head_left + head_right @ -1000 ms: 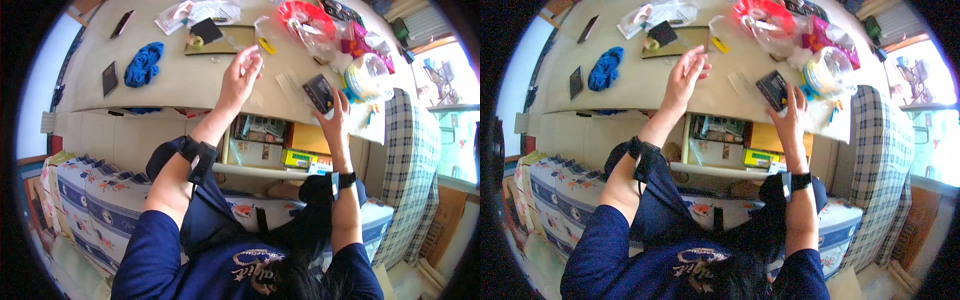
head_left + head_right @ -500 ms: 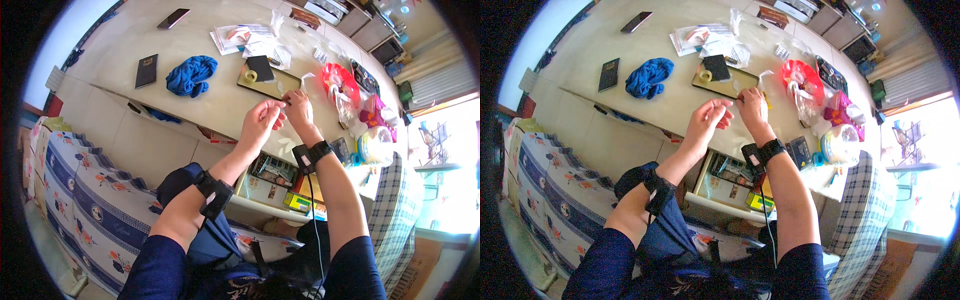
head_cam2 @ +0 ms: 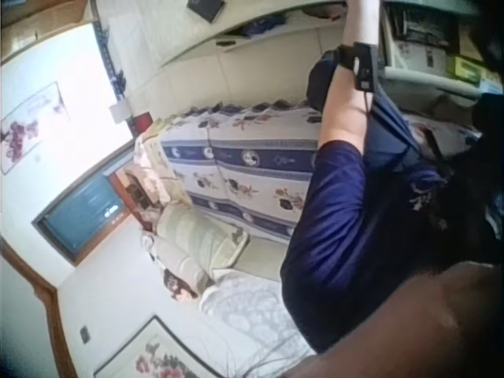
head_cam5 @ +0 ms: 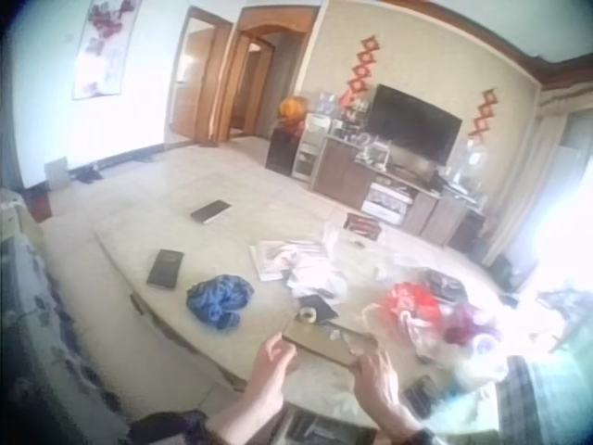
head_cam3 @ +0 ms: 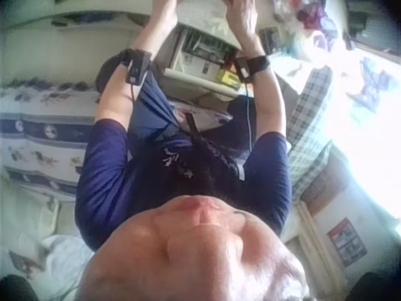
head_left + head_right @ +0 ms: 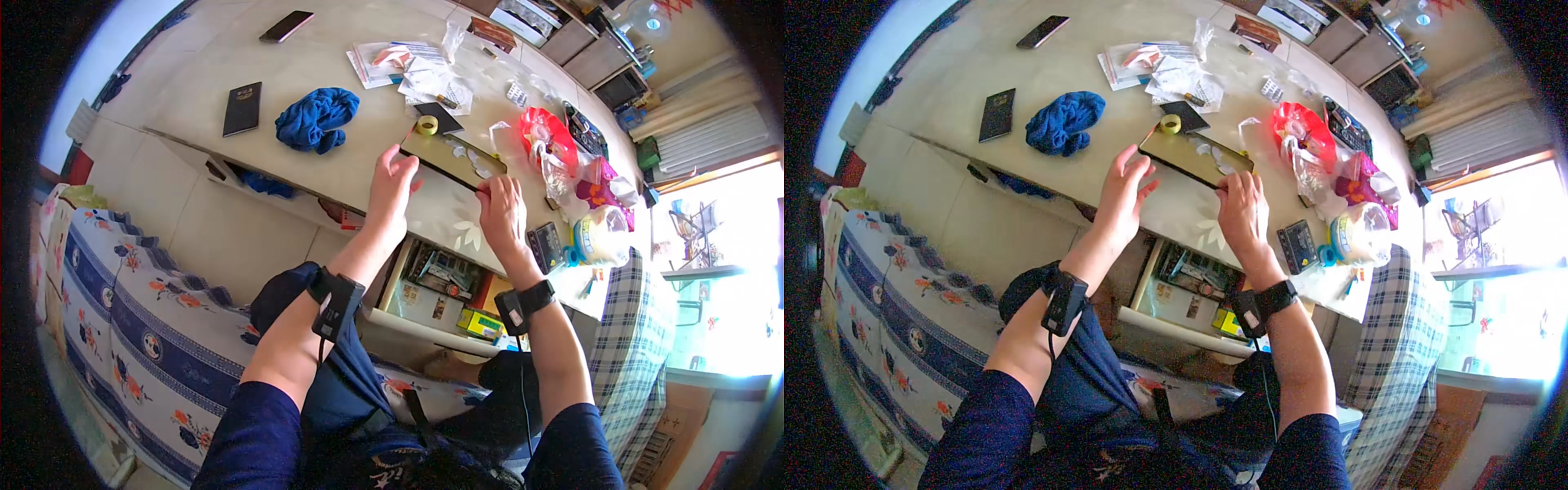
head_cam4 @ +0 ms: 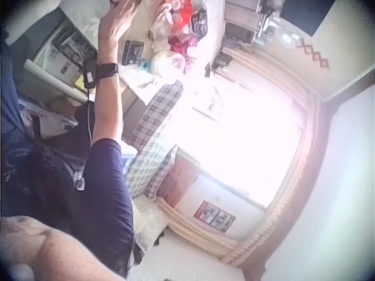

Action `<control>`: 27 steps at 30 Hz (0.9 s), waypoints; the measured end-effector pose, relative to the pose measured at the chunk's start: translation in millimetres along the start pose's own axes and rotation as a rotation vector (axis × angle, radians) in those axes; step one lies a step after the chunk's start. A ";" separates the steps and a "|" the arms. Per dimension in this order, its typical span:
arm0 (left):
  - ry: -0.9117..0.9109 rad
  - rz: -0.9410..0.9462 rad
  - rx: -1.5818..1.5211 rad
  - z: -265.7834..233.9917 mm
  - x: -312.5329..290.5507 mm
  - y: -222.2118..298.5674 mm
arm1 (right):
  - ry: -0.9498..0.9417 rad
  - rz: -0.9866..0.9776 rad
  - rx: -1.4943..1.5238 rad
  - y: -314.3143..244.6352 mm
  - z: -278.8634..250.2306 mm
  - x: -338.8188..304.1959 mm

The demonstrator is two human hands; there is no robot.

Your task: Organizing various medication boxes, pill blister packs, and related documents from a table into a drawer.

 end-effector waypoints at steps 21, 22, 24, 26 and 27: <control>-0.211 -0.280 0.218 23.5 -30.8 -68.9 | -0.234 0.392 0.136 65.3 -47.1 -44.4; -0.238 -0.267 0.209 25.5 -33.6 -72.4 | -0.319 0.414 0.115 72.1 -41.2 -52.8; -0.248 -0.268 0.230 24.9 -37.4 -81.4 | -0.388 0.430 0.122 80.2 -36.4 -66.6; -0.234 -0.272 0.260 22.0 -41.4 -83.5 | -0.372 0.351 0.104 74.4 -41.9 -71.2; -0.224 -0.273 0.287 19.9 -42.2 -84.8 | -0.352 0.270 0.084 69.1 -44.9 -71.5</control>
Point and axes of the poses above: each hand's wrist, its own x-axis towards the middle knuckle, its own z-axis out of the palm, y = z × x, the point moved 8 cm from there along x, towards the middle knuckle, and after that the axes turned 15 degrees about y, right-handed, at the moved point
